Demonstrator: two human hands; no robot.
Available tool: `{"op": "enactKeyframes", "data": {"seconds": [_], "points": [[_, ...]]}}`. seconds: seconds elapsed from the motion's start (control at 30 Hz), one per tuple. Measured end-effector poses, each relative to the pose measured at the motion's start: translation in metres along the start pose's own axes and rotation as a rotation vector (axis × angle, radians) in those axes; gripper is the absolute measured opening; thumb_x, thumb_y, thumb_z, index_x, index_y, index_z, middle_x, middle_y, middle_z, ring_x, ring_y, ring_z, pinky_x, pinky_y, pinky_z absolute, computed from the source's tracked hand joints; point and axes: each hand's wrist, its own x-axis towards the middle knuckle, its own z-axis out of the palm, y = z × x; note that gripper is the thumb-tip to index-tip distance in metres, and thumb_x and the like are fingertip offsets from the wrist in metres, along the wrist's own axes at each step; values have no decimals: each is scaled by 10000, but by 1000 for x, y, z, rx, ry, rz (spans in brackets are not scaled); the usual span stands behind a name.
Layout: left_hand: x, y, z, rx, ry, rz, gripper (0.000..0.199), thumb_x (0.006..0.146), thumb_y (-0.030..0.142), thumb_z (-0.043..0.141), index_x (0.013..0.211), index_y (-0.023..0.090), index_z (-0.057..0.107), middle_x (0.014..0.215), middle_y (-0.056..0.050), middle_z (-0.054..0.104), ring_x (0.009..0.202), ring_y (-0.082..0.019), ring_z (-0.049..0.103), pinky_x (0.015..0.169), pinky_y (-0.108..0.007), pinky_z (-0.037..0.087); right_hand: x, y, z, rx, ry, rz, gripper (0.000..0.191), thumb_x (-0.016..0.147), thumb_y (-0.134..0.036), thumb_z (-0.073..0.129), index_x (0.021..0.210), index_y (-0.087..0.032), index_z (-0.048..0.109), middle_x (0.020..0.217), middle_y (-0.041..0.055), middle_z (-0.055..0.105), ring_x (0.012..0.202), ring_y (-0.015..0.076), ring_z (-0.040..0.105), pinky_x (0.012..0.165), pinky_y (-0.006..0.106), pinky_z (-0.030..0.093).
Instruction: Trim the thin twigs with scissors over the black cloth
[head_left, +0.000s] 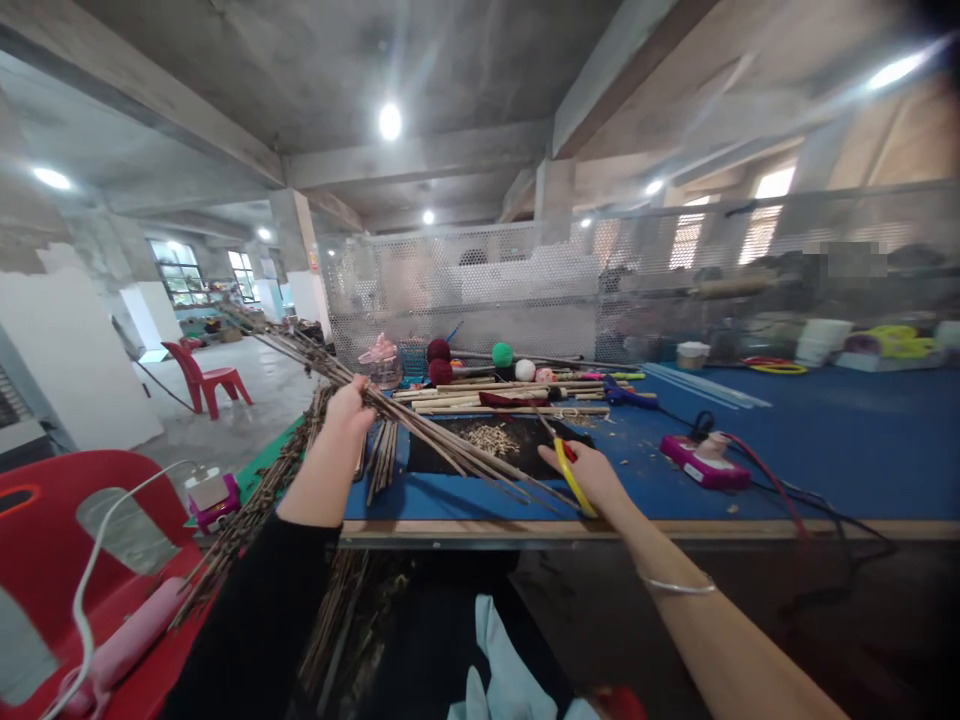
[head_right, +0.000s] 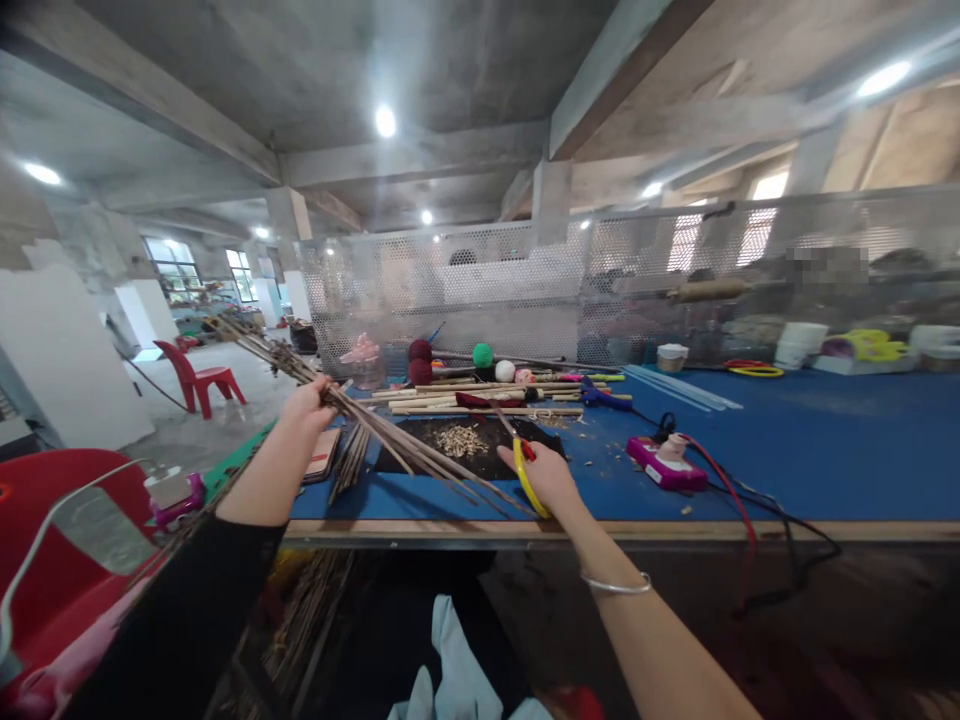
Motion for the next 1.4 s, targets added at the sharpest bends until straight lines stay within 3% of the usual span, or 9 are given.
{"op": "enactKeyframes", "data": {"seconds": [0.1, 0.23, 0.37, 0.5, 0.67, 0.77, 0.9, 1.13, 1.4], "points": [[-33, -13, 40, -242, -38, -11, 46, 811, 180, 495, 813, 191, 450, 591, 46, 482, 518, -68, 516, 614, -232, 476, 16, 19, -24, -93, 41, 85, 438, 745, -554, 427, 767, -163, 621, 700, 74, 649, 657, 197, 599, 570, 253, 410], [-76, -27, 82, -476, -229, -21, 219, 750, 225, 600, 917, 236, 460, 615, 72, 483, 473, -45, 492, 545, -209, 453, 39, 37, -53, -458, -71, 172, 413, 707, -465, 504, 887, -122, 649, 891, 167, 662, 782, 272, 629, 600, 307, 443], [-94, -40, 117, -564, -370, -26, 325, 639, 286, 705, 856, 210, 476, 615, 74, 494, 458, -48, 495, 488, -200, 433, 52, 34, -55, -706, -280, 167, 300, 661, -254, 578, 889, -86, 677, 974, 202, 649, 871, 289, 628, 664, 316, 471], [-94, -50, 146, -604, -380, -106, 328, 613, 276, 724, 783, 184, 458, 594, 75, 497, 453, -39, 489, 506, -196, 440, 62, 18, -49, -738, -265, 166, 273, 625, -103, 601, 878, -44, 683, 970, 239, 640, 938, 315, 606, 749, 348, 463], [-97, -61, 174, -602, -340, -142, 368, 590, 297, 741, 750, 180, 431, 543, 85, 472, 436, -44, 468, 509, -210, 439, 61, -22, -58, -630, -185, 57, 370, 760, -361, 557, 1005, -97, 642, 1013, 185, 636, 950, 264, 600, 782, 316, 453], [-101, -70, 189, -594, -364, -128, 364, 604, 345, 725, 745, 174, 436, 525, 75, 468, 429, -55, 461, 487, -209, 419, 48, -50, -50, -42, -202, -243, 461, 853, -483, 383, 1178, -187, 524, 1053, 92, 632, 902, 180, 605, 800, 291, 446], [-95, -83, 192, -580, -430, -186, 323, 672, 400, 666, 799, 156, 498, 629, 22, 546, 496, -63, 498, 534, -208, 428, 44, -63, -29, 157, -373, -168, 436, 820, -362, 495, 1205, -157, 475, 874, 73, 672, 716, 170, 621, 711, 299, 471], [-63, -108, 158, -429, -657, -497, 497, 820, 578, 321, 962, 161, 551, 958, -96, 611, 746, -141, 604, 659, -269, 484, 67, -42, -26, -140, -131, -375, 320, 821, -190, 435, 1116, -194, 562, 1114, 55, 610, 1007, 182, 549, 862, 268, 384], [-53, -136, 158, -381, -559, -335, 254, 775, 371, 572, 806, 120, 585, 740, -45, 623, 581, -61, 553, 566, -169, 465, 50, -30, 6, -300, -127, -376, 279, 850, -305, 431, 1084, -262, 575, 1080, 19, 627, 982, 174, 558, 807, 246, 381]]}}
